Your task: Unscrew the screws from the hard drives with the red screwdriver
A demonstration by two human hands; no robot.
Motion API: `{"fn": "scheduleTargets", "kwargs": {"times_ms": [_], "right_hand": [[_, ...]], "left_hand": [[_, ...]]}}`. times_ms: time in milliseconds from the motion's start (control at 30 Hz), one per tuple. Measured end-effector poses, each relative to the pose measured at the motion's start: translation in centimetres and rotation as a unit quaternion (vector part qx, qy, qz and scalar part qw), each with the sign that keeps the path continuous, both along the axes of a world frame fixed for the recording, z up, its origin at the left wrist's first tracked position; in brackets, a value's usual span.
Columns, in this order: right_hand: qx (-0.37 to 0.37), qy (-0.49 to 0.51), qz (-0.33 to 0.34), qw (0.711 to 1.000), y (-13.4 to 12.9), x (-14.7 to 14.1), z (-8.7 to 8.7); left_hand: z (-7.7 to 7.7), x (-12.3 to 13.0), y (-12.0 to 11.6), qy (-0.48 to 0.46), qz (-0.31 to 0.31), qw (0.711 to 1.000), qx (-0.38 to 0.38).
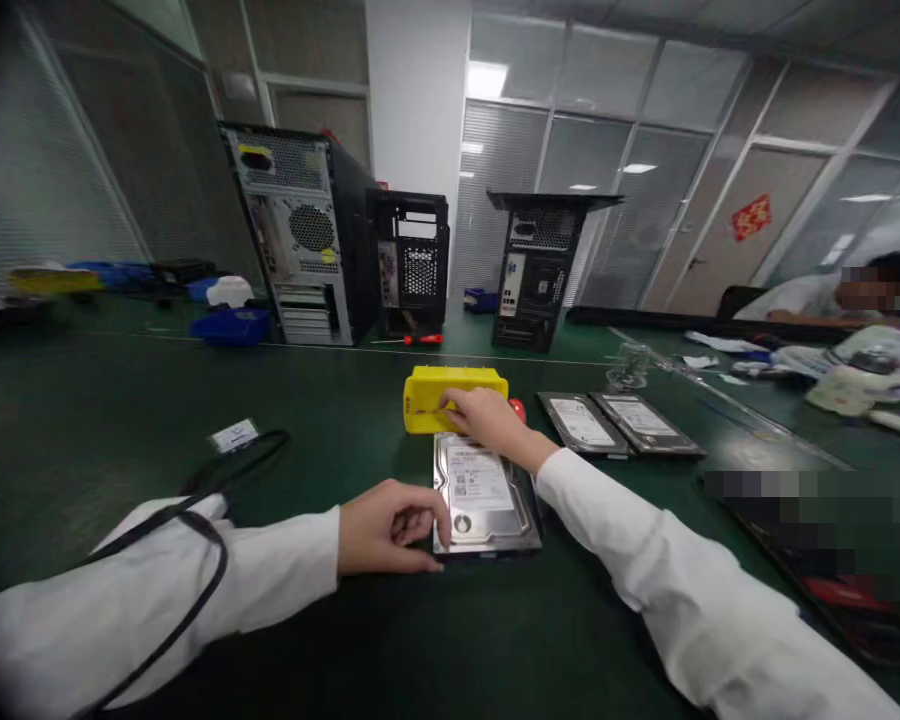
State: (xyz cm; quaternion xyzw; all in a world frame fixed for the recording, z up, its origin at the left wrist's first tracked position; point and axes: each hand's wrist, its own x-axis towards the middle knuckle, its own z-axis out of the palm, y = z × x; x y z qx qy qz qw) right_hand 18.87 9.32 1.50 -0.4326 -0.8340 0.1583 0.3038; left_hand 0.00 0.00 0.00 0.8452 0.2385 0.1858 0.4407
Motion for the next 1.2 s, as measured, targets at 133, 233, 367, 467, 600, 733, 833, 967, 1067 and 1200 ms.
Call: {"fn": "scheduleTargets", "kwargs": {"times_ms": [133,233,367,467,600,733,833,967,1067,1200], "right_hand": [[-0.022,0.039,-0.008,0.999,-2.0,2.4,0.6],[-0.072,0.104,-0.022,0.992,-4.0,3.7,0.7],[-0.151,0.213,-0.041,0.964,-7.0,4.5,0.3],[-0.206,0.285,-0.05,0.935,-8.7,4.3,-0.2],[-0.265,0.349,-0.052,0.897,-10.1,3.8,-0.4],[-0.286,0.392,-0.059,0.872,-10.5,3.3,0.0],[-0.292,0.412,-0.066,0.86,-10.6,2.9,0.0],[-0.307,0.435,-0.075,0.843,-10.6,2.7,-0.6],[-0.304,0.459,-0.076,0.831,-10.5,2.6,-1.1],[-0.3,0.48,-0.075,0.821,-10.4,2.6,-1.5]], "left_hand": [[-0.1,0.0,0.0,-0.004,0.002,1.0,-0.018],[0.0,-0.1,0.1,-0.021,0.013,0.997,-0.069],[-0.2,-0.3,0.7,-0.081,0.042,0.989,-0.118],[-0.4,-0.5,1.2,-0.102,0.072,0.987,-0.102],[-0.4,-0.7,1.2,-0.065,0.143,0.988,0.0],[-0.5,-1.0,1.0,-0.03,0.172,0.98,0.099],[-0.9,-1.1,0.9,-0.006,0.181,0.978,0.107],[-1.5,-1.0,0.8,0.021,0.207,0.971,0.117],[-1.7,-1.0,0.8,0.03,0.212,0.97,0.113],[-1.4,-0.9,0.7,0.062,0.207,0.971,0.099]]}}
